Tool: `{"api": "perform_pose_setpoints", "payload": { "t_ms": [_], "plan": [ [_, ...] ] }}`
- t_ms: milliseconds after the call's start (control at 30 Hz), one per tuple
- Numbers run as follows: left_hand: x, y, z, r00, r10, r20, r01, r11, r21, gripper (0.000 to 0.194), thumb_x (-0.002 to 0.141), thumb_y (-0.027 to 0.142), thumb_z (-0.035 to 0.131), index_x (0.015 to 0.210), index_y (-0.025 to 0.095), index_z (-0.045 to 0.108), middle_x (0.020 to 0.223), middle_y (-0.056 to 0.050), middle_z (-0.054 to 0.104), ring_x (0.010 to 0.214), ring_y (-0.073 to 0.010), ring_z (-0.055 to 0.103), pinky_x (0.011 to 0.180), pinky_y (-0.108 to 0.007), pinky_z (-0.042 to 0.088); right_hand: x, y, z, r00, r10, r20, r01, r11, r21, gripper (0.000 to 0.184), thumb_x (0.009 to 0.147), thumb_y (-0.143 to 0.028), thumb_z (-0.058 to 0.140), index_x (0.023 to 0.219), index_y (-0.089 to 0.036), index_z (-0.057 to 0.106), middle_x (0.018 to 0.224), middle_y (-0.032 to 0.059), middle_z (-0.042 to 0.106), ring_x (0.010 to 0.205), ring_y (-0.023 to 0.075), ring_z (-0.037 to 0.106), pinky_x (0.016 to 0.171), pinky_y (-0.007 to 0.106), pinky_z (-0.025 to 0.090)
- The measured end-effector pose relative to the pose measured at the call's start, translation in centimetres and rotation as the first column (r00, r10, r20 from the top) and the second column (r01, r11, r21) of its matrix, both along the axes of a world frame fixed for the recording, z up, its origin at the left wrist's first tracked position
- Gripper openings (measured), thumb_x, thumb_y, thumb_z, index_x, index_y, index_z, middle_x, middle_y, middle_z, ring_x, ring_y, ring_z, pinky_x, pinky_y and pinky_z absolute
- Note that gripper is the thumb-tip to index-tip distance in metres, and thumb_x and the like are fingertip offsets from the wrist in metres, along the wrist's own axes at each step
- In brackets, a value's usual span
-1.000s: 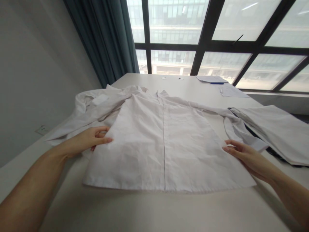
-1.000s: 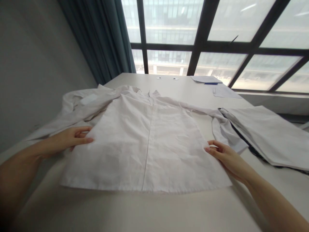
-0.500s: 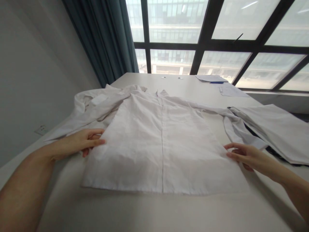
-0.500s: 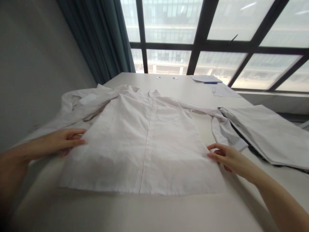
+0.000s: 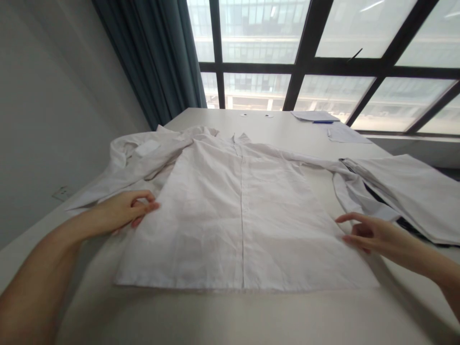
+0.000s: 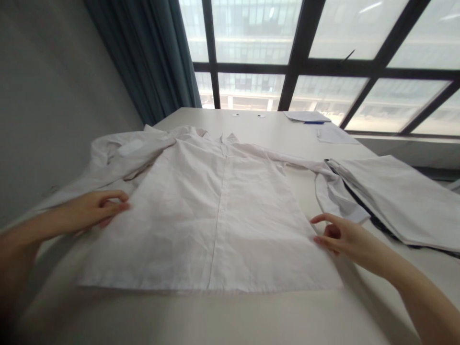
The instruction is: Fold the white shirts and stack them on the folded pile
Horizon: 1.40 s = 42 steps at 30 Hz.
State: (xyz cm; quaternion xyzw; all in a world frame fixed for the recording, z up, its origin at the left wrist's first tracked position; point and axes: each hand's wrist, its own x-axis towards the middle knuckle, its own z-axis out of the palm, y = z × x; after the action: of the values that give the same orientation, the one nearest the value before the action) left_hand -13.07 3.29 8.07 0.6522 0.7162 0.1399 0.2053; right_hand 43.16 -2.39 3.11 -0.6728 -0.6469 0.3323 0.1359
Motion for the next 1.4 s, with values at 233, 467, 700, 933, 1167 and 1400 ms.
{"api": "perform_pose_setpoints", "payload": {
  "t_ms": [233,467,700,933,1167,1400],
  "plan": [
    [8.6,-2.0,-3.5,0.836,-0.455,-0.307,0.548,0.736,0.399,0.036,0.099,0.043,0.038,0.097,0.019,0.065,0.090,-0.005,0.072,0.082,-0.0188,0.067,0.074,-0.026,0.049,-5.0,-1.2,-0.1,0.962,0.165,0.216,-0.250,0.849,0.465,0.028,0.095,-0.046,0.049,0.107,-0.027,0.065,0.107,0.0090,0.069,0.085,0.0229,0.067,0.074,0.036,0.054],
    [12.4,-4.5,-6.9,0.410,-0.823,-0.392,0.908,0.409,0.092,0.069,0.096,0.047,0.053,0.153,0.018,0.026,0.159,-0.015,0.030,0.148,-0.0269,0.024,0.119,-0.048,0.020,-9.6,-2.8,-0.6,0.644,0.723,0.250,-0.764,0.592,0.255,0.047,0.097,-0.040,0.052,0.143,-0.030,0.048,0.151,0.0055,0.047,0.143,0.0256,0.036,0.115,0.049,0.034],
    [12.4,-4.8,-6.7,0.432,-0.838,-0.334,0.893,0.448,0.031,0.078,0.090,0.050,0.061,0.153,0.020,0.026,0.161,-0.015,0.023,0.150,-0.0274,0.016,0.121,-0.048,0.014,-9.8,-3.1,-0.8,0.556,0.806,0.202,-0.824,0.503,0.261,0.051,0.095,-0.041,0.057,0.144,-0.030,0.048,0.151,0.0055,0.046,0.144,0.0238,0.032,0.118,0.047,0.027],
    [13.0,-5.7,-6.4,0.369,-0.895,-0.253,0.929,0.366,0.060,0.082,0.088,0.054,0.064,0.154,0.022,0.027,0.161,-0.014,0.025,0.149,-0.0301,0.020,0.120,-0.049,0.017,-10.3,-3.3,-1.1,0.534,0.791,0.298,-0.832,0.430,0.350,0.037,0.098,-0.029,0.053,0.134,-0.022,0.057,0.142,0.0059,0.057,0.140,0.0189,0.040,0.117,0.038,0.032],
    [13.4,-5.6,-5.8,0.292,-0.925,-0.243,0.954,0.263,0.145,0.058,0.094,0.044,0.058,0.144,0.018,0.044,0.152,-0.014,0.043,0.143,-0.0271,0.036,0.120,-0.045,0.019,-10.4,-3.3,-1.0,0.521,0.784,0.337,-0.843,0.410,0.349,0.037,0.097,-0.035,0.055,0.130,-0.021,0.059,0.138,0.0062,0.060,0.139,0.0210,0.042,0.114,0.041,0.037],
    [14.0,-6.4,-6.4,0.299,-0.906,-0.300,0.895,0.157,0.417,0.028,0.096,0.017,0.049,0.121,0.014,0.061,0.129,-0.008,0.066,0.126,-0.0209,0.056,0.120,-0.039,0.022,-10.4,-3.3,-1.2,0.543,0.781,0.309,-0.827,0.435,0.356,0.052,0.095,-0.040,0.057,0.143,-0.020,0.049,0.138,0.0090,0.060,0.137,0.0212,0.045,0.113,0.042,0.039]
  ]
}}
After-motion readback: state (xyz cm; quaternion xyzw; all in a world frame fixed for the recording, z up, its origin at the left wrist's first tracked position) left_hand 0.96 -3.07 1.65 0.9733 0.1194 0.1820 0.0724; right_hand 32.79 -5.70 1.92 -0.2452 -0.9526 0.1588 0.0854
